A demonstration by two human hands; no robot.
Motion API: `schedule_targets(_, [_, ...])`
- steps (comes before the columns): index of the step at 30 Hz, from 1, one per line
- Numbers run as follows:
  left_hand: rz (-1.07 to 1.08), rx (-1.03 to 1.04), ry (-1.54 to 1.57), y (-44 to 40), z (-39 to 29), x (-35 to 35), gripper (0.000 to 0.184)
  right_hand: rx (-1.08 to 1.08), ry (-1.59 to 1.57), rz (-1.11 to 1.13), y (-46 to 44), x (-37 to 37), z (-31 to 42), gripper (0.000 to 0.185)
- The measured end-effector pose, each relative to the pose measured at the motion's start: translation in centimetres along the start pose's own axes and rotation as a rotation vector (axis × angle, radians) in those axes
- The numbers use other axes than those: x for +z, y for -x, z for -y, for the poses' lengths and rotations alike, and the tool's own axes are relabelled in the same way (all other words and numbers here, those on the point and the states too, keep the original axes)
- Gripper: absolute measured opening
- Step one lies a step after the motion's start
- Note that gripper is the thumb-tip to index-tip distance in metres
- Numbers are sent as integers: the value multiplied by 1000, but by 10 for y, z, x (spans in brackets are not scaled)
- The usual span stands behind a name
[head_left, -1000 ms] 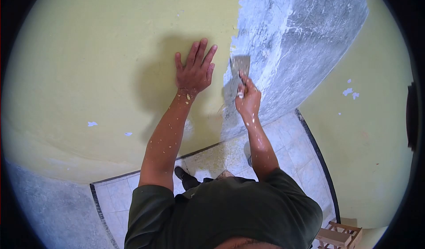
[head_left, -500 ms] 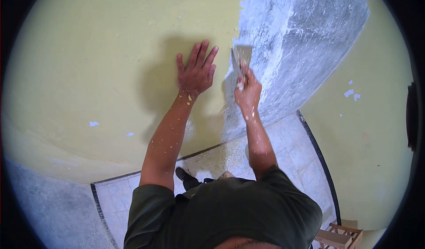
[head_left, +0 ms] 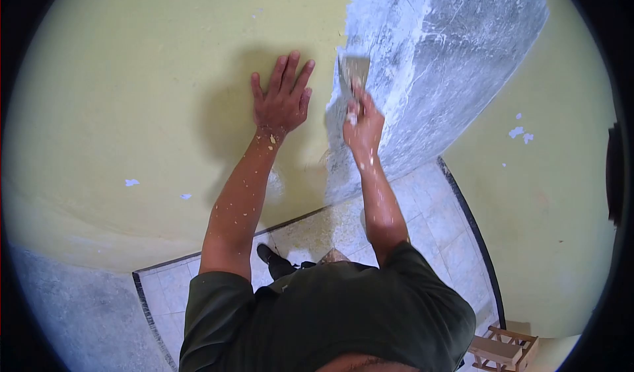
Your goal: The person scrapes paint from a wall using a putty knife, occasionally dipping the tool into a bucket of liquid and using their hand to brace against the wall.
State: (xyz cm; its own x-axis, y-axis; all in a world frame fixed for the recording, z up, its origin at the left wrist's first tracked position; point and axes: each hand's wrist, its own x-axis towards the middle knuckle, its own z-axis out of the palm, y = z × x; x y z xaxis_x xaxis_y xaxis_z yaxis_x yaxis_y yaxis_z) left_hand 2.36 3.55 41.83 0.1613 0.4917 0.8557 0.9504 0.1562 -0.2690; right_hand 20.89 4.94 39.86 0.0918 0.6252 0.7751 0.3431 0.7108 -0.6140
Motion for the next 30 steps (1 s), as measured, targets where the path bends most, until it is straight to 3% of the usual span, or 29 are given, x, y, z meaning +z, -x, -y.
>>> schedule_targets(4, [8, -1, -7, 3, 2, 0, 53, 109, -97, 36, -27, -12, 33, 44])
schedule_targets(7, [15, 2, -22, 4, 2, 1, 54, 144, -35, 76, 19, -11, -4, 44])
schedule_targets(11, [7, 7, -16, 7, 3, 2, 56, 268, -56, 93, 7, -12, 9, 42])
schedule_targets(22, [-28, -8, 15, 4, 1, 2, 60, 242, -33, 83, 13, -13, 8, 42])
schedule_targets(25, [-26, -3, 21, 5, 2, 4, 60, 115, -56, 46, 9, -11, 4, 42])
schedule_targets(27, [-31, -1, 10, 4, 2, 2, 59, 283, 55, 151, -7, -17, 25, 43])
schedule_targets(30, [-18, -2, 10, 7, 0, 1, 59, 264, -128, 100, -21, -16, 39, 39])
